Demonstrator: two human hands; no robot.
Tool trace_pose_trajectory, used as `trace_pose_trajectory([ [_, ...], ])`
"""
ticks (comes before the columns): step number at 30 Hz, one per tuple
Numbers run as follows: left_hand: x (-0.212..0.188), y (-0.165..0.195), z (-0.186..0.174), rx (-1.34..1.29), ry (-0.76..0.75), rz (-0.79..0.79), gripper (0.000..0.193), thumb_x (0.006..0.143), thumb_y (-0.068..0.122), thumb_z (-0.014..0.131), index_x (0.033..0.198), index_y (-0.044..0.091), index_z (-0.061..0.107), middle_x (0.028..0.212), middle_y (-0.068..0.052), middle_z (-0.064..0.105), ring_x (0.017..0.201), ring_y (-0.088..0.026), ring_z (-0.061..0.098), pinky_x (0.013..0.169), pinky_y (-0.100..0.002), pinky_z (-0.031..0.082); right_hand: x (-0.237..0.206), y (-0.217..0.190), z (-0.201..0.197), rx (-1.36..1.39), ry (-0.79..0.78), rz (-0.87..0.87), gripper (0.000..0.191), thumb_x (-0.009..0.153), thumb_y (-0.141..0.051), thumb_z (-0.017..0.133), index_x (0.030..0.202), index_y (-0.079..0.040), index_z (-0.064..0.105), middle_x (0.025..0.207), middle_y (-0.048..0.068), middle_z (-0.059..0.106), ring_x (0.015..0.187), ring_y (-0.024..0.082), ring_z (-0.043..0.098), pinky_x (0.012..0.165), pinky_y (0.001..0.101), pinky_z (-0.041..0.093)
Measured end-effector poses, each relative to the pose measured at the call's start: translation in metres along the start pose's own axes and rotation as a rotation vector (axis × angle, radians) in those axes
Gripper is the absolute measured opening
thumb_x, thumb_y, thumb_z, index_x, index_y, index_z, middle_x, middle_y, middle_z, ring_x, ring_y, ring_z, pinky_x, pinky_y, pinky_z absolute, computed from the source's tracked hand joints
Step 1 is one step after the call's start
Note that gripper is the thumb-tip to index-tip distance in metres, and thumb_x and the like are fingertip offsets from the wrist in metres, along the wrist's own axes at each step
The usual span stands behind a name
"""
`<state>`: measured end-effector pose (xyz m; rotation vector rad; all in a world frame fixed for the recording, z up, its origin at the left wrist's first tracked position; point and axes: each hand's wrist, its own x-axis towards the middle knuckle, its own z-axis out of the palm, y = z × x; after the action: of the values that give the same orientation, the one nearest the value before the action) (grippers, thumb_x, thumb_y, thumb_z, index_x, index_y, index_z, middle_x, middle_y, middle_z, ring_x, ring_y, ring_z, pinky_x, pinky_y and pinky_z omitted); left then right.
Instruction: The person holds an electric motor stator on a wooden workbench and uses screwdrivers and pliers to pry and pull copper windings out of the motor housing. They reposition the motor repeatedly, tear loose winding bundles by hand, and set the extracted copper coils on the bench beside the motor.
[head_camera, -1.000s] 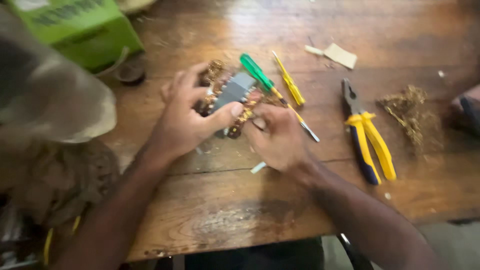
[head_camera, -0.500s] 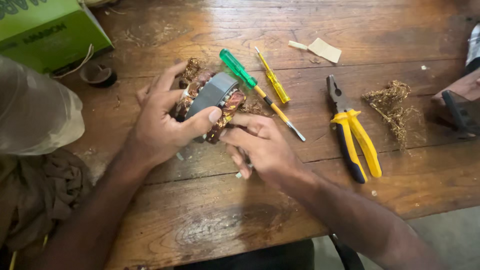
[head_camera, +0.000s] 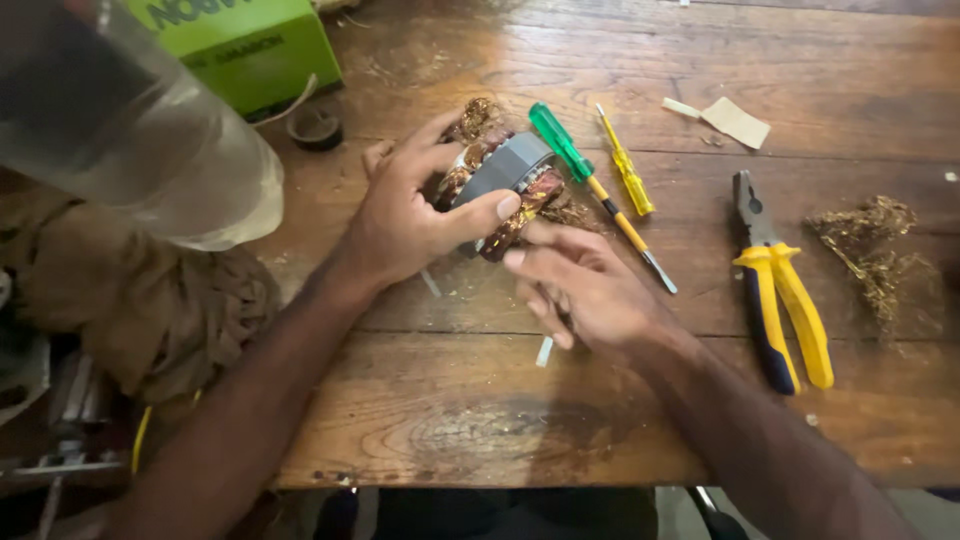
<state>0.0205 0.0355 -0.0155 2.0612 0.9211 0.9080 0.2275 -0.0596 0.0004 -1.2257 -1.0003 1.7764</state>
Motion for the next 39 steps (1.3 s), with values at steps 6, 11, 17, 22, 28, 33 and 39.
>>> trace_pose_trajectory([
  [6, 0.005, -0.008, -0.001, 0.111, -0.062, 0.059, 0.066, 0.087, 0.068, 0.061, 0.123, 0.016, 0.078, 0.164, -0.022, 0.040, 0.153, -0.036, 0.034, 0.123, -0.055, 0.016, 0.000, -0.002, -0.003, -0.146, -0.048, 0.019, 0.021, 0.098, -0.017, 0.065, 0.105, 0.001, 0.055, 0.063, 0.003, 0.054, 0.040, 0.010, 0.046, 0.036, 0.0252, 0.035],
  [11, 0.005, -0.012, -0.016, 0.158, -0.167, -0.050, 0.085, 0.085, 0.071, 0.061, 0.148, 0.014, 0.055, 0.166, -0.022, 0.030, 0.154, -0.042, 0.022, 0.122, -0.059, 0.006, 0.000, -0.005, -0.001, -0.143, -0.154, 0.186, 0.071, 0.093, -0.019, 0.065, 0.153, -0.006, 0.029, 0.065, 0.002, 0.056, 0.040, 0.007, 0.044, 0.035, 0.0242, 0.036],
  [17, 0.001, -0.007, -0.036, 0.111, -0.243, -0.077, 0.100, 0.083, 0.074, 0.059, 0.162, 0.015, 0.036, 0.165, -0.019, 0.028, 0.150, -0.035, 0.029, 0.123, -0.054, 0.015, -0.003, -0.010, 0.009, -0.205, -0.203, 0.215, 0.088, 0.089, -0.021, 0.067, 0.163, -0.008, 0.020, 0.064, 0.002, 0.055, 0.038, 0.006, 0.043, 0.034, 0.0237, 0.036],
  [22, 0.000, -0.008, -0.038, 0.170, -0.277, 0.019, 0.085, 0.090, 0.070, 0.057, 0.152, 0.013, 0.054, 0.168, -0.020, 0.025, 0.158, -0.037, 0.018, 0.127, -0.053, 0.014, -0.006, -0.014, 0.014, -0.386, -0.138, 0.197, 0.086, 0.087, -0.021, 0.070, 0.160, -0.007, 0.028, 0.062, 0.003, 0.059, 0.038, 0.008, 0.047, 0.034, 0.0260, 0.038],
  [28, 0.002, -0.012, -0.038, 0.270, -0.276, 0.150, 0.061, 0.096, 0.062, 0.060, 0.136, 0.017, 0.068, 0.169, -0.017, 0.025, 0.156, -0.037, 0.017, 0.125, -0.053, 0.014, -0.015, -0.010, 0.014, -0.587, 0.100, -0.163, 0.048, 0.091, -0.019, 0.072, 0.137, -0.005, 0.067, 0.058, 0.000, 0.056, 0.043, 0.008, 0.046, 0.038, 0.0267, 0.036],
  [33, -0.002, -0.010, -0.039, -0.003, -0.285, 0.010, 0.079, 0.092, 0.063, 0.060, 0.152, 0.011, 0.053, 0.166, -0.013, 0.028, 0.154, -0.033, 0.022, 0.125, -0.049, 0.020, -0.018, 0.002, 0.015, -0.994, 0.291, -0.606, 0.032, 0.095, -0.018, 0.072, 0.124, -0.008, 0.074, 0.063, 0.008, 0.064, 0.047, 0.015, 0.058, 0.047, 0.0306, 0.049],
  [39, 0.000, -0.012, -0.031, 0.169, -0.248, 0.154, 0.062, 0.098, 0.050, 0.065, 0.145, 0.013, 0.051, 0.156, -0.021, 0.034, 0.145, -0.038, 0.029, 0.121, -0.050, 0.022, -0.010, 0.011, 0.014, -1.318, 0.252, -0.745, 0.038, 0.093, -0.025, 0.069, 0.126, -0.005, 0.068, 0.066, 0.014, 0.070, 0.057, 0.029, 0.070, 0.054, 0.0438, 0.054],
])
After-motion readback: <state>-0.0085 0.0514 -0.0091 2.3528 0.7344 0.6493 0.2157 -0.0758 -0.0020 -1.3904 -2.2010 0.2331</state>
